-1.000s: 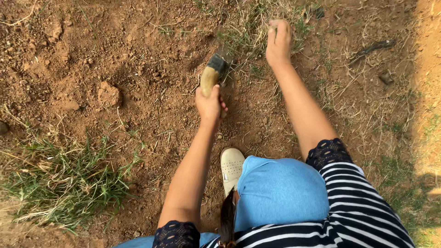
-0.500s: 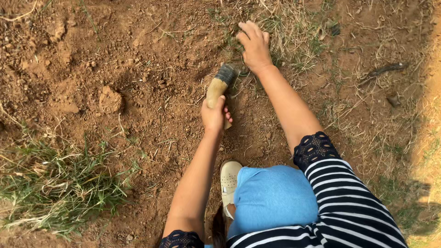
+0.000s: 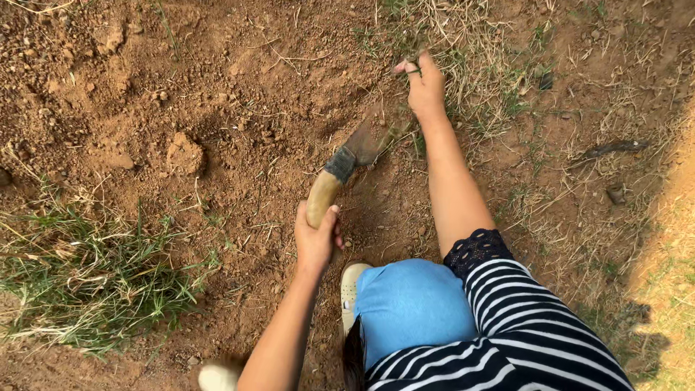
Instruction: The person pulls grass and weeds from the soil by hand and using a hand tool, clearing a patch of dirt.
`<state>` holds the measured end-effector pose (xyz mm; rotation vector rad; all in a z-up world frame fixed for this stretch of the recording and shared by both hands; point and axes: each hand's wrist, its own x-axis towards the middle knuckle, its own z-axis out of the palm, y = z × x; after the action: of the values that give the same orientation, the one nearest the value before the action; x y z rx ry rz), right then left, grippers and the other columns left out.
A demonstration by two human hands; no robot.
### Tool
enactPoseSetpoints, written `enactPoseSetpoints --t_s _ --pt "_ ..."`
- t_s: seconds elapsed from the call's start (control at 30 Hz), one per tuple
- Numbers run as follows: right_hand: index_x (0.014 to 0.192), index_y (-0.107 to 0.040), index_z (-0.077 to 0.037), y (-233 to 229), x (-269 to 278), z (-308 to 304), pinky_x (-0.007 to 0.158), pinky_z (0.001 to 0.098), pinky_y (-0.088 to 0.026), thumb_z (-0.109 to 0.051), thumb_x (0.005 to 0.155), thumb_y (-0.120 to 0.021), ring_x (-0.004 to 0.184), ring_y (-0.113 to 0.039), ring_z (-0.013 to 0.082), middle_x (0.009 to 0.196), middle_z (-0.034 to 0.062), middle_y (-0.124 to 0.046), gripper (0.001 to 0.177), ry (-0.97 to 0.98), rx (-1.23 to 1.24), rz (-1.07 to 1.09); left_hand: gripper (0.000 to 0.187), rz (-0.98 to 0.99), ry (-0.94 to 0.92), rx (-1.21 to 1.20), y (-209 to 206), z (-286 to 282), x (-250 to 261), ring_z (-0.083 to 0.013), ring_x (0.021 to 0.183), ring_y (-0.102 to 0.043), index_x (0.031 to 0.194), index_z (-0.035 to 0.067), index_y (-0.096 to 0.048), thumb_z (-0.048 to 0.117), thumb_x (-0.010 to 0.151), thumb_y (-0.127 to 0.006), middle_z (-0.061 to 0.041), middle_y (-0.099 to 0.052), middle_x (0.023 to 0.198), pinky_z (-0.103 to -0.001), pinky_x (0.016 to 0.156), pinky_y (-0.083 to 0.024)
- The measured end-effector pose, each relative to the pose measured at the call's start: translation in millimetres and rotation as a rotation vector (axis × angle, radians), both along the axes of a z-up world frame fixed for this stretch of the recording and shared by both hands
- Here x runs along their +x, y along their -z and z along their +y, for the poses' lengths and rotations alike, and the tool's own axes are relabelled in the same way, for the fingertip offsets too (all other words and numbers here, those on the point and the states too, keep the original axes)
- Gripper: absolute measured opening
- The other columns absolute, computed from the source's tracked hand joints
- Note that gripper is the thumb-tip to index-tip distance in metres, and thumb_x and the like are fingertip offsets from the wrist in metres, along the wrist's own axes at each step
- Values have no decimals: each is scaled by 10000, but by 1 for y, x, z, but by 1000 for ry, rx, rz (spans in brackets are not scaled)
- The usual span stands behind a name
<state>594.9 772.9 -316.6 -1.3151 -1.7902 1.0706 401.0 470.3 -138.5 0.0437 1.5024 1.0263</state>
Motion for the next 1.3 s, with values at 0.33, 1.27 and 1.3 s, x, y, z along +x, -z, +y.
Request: enactPoseSetpoints --t_s 0.33,1.27,1.3 --pt "1061 -531 -87 9 39 51 500 266 -370 -137 1099 -463 584 -464 89 719 -28 -526 92 463 -318 387 367 453 107 262 76 99 35 -220 613 -657 1138 -7 -499 195 945 -737 -146 -666 848 -364 524 -554" --pt "1130 -641 21 -39 268 -157 734 432 -508 -202 1022 -637 820 -624 246 1000 160 -651 248 549 -229 -952 414 -70 -220 89 -14 17 -31 -133 446 -540 1220 87 -361 3 905 -616 -66 -580 697 -302 367 -477" --pt "1129 -644 14 -46 260 -161 756 427 -513 -222 1019 -676 855 -629 251 1024 153 -651 262 479 -101 -983 399 -81 -248 89 -5 40 -24 -138 440 -537 1200 55 -351 -1 909 -618 -76 -559 693 -308 355 -476"
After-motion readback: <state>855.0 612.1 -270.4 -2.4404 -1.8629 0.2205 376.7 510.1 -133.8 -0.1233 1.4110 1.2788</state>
